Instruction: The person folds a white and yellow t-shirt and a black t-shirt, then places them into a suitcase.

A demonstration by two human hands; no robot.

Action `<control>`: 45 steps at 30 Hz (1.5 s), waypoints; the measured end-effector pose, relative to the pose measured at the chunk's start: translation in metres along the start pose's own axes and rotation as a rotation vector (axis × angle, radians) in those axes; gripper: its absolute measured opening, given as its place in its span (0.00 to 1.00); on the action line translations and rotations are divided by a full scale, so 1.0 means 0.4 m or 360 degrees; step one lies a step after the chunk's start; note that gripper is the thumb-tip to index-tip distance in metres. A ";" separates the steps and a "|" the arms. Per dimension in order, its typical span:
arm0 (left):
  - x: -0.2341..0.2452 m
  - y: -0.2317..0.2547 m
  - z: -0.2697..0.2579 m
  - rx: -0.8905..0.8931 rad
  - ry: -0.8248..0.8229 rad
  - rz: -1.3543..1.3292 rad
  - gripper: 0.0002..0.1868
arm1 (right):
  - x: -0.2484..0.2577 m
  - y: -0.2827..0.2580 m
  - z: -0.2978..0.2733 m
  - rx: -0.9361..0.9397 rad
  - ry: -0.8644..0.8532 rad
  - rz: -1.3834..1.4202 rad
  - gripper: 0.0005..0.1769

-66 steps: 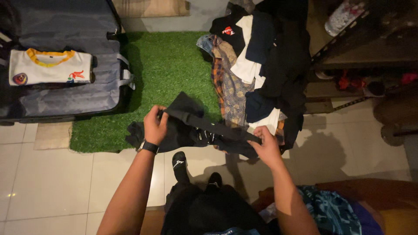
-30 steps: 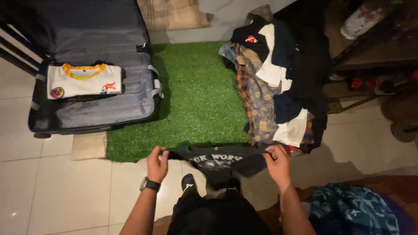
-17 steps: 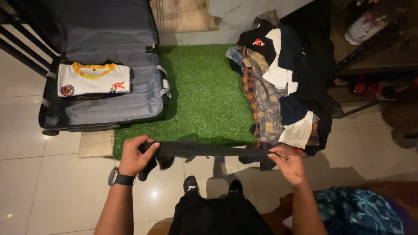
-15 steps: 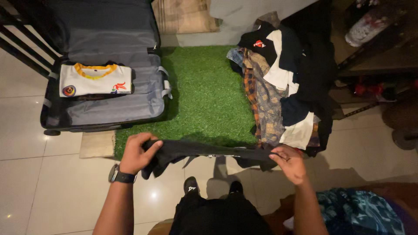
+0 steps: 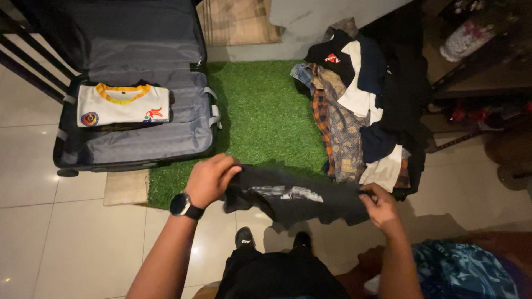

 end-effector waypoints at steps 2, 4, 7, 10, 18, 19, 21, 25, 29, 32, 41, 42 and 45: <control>-0.016 0.001 -0.012 -0.0087 -0.0029 -0.0089 0.10 | -0.015 -0.013 -0.017 -0.0612 -0.0451 -0.0147 0.24; -0.041 0.020 -0.019 -0.0170 -0.0052 -0.0177 0.10 | -0.055 -0.132 -0.014 -0.0055 -0.0356 0.0045 0.29; -0.127 0.093 -0.017 -0.0306 -0.0402 -0.0112 0.12 | -0.135 -0.357 -0.027 0.1121 -0.0246 -0.0076 0.44; -0.171 0.178 -0.028 -0.0515 -0.0533 -0.0206 0.11 | -0.223 -0.477 -0.033 0.1472 -0.0321 0.0064 0.29; -0.210 0.070 -0.115 -0.0235 -0.0039 -0.0714 0.41 | -0.262 -0.373 -0.017 0.0397 -0.0776 0.0826 0.14; -0.258 0.032 -0.141 -0.0067 -0.0154 -0.0738 0.42 | -0.252 -0.356 -0.019 0.0327 -0.0720 0.1265 0.14; -0.352 -0.042 -0.192 0.0104 -0.0271 -0.0764 0.42 | -0.231 -0.321 -0.012 0.0268 -0.0650 0.1369 0.16; -0.492 -0.133 -0.261 0.0296 -0.0548 -0.0801 0.23 | -0.206 -0.282 -0.006 -0.0090 -0.0395 0.1923 0.27; -0.555 -0.146 -0.270 0.0458 -0.0509 -0.1141 0.14 | -0.175 -0.217 0.007 -0.0139 -0.0151 0.1854 0.28; -0.568 -0.192 -0.275 0.1134 -0.0506 -0.1509 0.11 | -0.098 -0.128 0.027 -0.0188 0.0252 0.1548 0.30; -0.328 -0.295 -0.294 0.0455 -0.0780 -0.0486 0.12 | 0.137 -0.285 0.050 0.0530 0.0307 0.2288 0.29; -0.321 -0.315 -0.302 0.0456 -0.0779 -0.0481 0.12 | 0.145 -0.315 0.052 0.0531 0.0306 0.2292 0.29; -0.300 -0.368 -0.317 0.0468 -0.0608 -0.0571 0.09 | 0.166 -0.348 0.054 0.0561 0.0341 0.2140 0.32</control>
Point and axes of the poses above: each hand's wrist, its own z-axis towards the middle knuckle, its own x-axis out of the back of the hand, y = z × x, the point moved 4 cm from there along z, towards the middle knuckle, and after that the axes turned 11 degrees about x, right-handed, at the moved point
